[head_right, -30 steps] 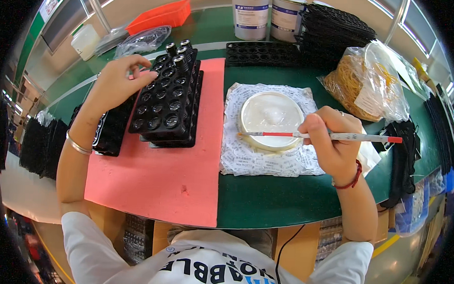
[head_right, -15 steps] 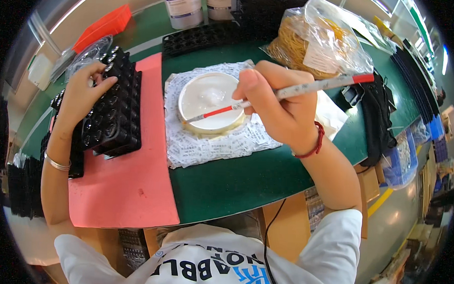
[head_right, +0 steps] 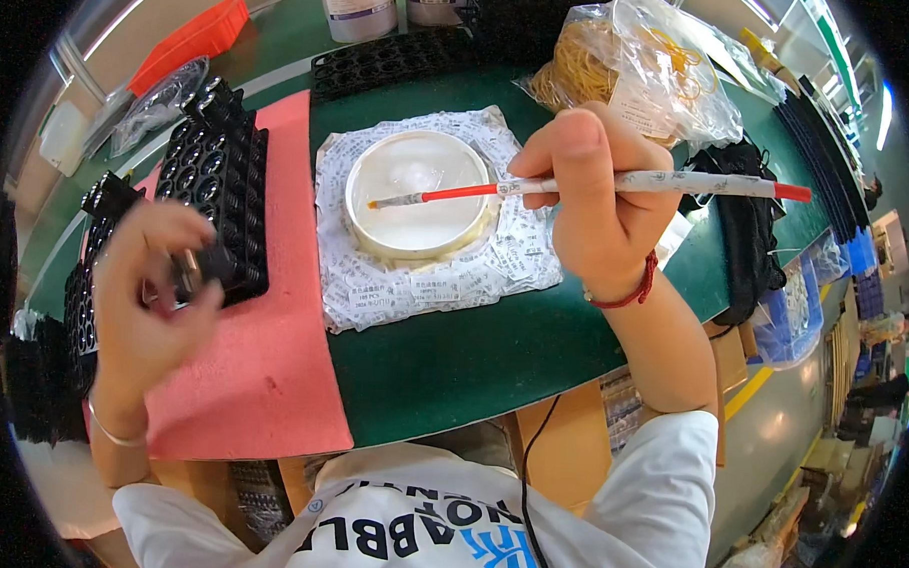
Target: Applying sealant or adhesive to lighting components using a brush.
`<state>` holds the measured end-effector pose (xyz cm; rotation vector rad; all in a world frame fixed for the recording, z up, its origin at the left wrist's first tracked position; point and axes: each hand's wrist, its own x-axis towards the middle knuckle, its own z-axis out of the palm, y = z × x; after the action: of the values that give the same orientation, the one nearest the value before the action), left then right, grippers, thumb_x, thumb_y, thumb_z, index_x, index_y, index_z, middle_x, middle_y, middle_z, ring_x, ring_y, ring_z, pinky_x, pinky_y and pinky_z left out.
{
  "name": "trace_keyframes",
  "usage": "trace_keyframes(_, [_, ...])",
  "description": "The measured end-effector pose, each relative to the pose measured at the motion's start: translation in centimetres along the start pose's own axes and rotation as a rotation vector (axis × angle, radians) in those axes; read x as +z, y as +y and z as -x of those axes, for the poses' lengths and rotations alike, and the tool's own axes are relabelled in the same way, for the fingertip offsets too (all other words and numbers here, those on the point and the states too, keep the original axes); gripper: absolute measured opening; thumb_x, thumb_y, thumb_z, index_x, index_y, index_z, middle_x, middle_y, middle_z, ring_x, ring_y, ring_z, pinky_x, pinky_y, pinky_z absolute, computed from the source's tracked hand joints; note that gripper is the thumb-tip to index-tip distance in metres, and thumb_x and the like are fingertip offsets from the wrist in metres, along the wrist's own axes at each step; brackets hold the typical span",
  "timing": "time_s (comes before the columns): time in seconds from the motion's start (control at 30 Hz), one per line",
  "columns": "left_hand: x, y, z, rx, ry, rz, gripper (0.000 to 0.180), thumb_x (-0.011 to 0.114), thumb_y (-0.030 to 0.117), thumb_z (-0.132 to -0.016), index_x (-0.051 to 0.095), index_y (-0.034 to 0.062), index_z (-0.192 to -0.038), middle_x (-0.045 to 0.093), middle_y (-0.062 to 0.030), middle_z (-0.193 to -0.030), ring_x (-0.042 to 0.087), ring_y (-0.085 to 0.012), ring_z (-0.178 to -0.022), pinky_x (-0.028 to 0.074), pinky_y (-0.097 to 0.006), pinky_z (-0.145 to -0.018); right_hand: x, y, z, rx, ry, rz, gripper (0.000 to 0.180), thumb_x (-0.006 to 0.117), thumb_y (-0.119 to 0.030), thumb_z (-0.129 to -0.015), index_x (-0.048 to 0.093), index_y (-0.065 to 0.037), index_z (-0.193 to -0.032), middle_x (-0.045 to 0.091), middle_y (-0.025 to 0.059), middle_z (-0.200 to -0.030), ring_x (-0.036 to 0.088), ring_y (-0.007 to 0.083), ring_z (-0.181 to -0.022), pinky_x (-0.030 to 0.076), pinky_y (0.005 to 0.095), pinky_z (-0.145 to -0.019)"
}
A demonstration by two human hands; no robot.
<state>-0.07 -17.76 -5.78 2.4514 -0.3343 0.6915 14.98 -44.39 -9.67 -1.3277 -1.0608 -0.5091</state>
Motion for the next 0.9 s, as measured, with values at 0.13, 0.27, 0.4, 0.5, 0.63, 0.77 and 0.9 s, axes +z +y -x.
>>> trace_keyframes(0.13, [2.2,0.3,4.2,-0.118,-0.205,0.323,0.030,0.068,0.002,-0.052,0.050,0.0052,-0.076,0.061,-0.0037,-0.083,0.044,-0.0045,-0.046,0.034,-0.016,-0.040,1.0,-0.2,-0.4,-0.014,-0.013,0.015,0.036,0.045,-0.021,-0.090,0.058,0.002,-0.065,0.058,0.0063,-0.062,0.050,0.0059,-0.044,0.037,0.0153,-0.041])
trace_keyframes(0.27, [3.8,-1.0,5.2,-0.377,-0.302,0.523,0.030,0.068,0.002,-0.056,0.051,0.0057,-0.081,0.061,-0.0010,-0.081,0.036,0.0011,-0.043,0.029,-0.015,-0.038,1.0,0.1,-0.3,0.004,-0.129,0.124,0.040,0.043,-0.023,-0.091,0.056,0.000,-0.062,0.054,0.0052,-0.057,0.048,0.0064,-0.043,0.034,0.0173,-0.039])
trace_keyframes(0.4, [4.4,-1.6,5.2,-0.484,-0.254,0.703,0.028,0.068,0.003,-0.060,0.051,0.0053,-0.083,0.059,0.0011,-0.079,0.035,0.0027,-0.045,0.027,-0.014,-0.039,1.0,0.1,-0.1,0.145,-0.054,-0.038,0.042,0.038,-0.024,-0.093,0.051,-0.001,-0.059,0.047,0.0048,-0.051,0.040,0.0061,-0.040,0.028,0.0191,-0.038])
trace_keyframes(0.5, [4.3,-2.2,5.4,-0.566,-0.243,0.807,0.028,0.066,0.004,-0.068,0.053,0.0023,-0.093,0.057,0.0018,-0.080,0.037,0.0034,-0.050,0.029,-0.013,-0.042,1.5,0.4,-0.8,0.235,0.057,-0.072,0.044,0.035,-0.025,-0.093,0.045,-0.004,-0.056,0.045,0.0049,-0.051,0.034,0.0069,-0.038,0.025,0.0199,-0.037])
trace_keyframes(0.63, [3.7,-1.8,5.1,-0.649,-0.208,0.897,0.030,0.064,0.003,-0.074,0.054,-0.0028,-0.102,0.060,-0.0027,-0.087,0.049,-0.0008,-0.067,0.040,-0.015,-0.054,1.7,0.6,-1.6,0.357,0.182,-0.339,0.040,0.033,-0.028,-0.094,0.043,-0.006,-0.061,0.040,0.0033,-0.051,0.034,0.0096,-0.040,0.028,0.0232,-0.041])
trace_keyframes(0.77, [3.2,-1.6,4.5,-0.662,-0.202,0.912,0.027,0.067,0.008,-0.073,0.059,-0.0031,-0.097,0.062,-0.0037,-0.088,0.051,-0.0028,-0.076,0.042,-0.017,-0.064,2.0,-0.5,-1.2,0.431,0.025,-0.520,0.035,0.031,-0.031,-0.094,0.041,-0.007,-0.070,0.041,0.0031,-0.051,0.037,0.0103,-0.043,0.031,0.0236,-0.045])
trace_keyframes(0.9, [3.2,-1.8,4.8,-0.652,-0.206,0.916,0.027,0.068,0.010,-0.073,0.059,-0.0028,-0.095,0.062,-0.0033,-0.086,0.050,-0.0021,-0.074,0.041,-0.016,-0.062,2.4,-0.5,-0.6,0.391,-0.133,-0.522,0.034,0.030,-0.029,-0.094,0.041,-0.008,-0.070,0.045,0.0050,-0.052,0.042,0.0113,-0.044,0.035,0.0233,-0.043])
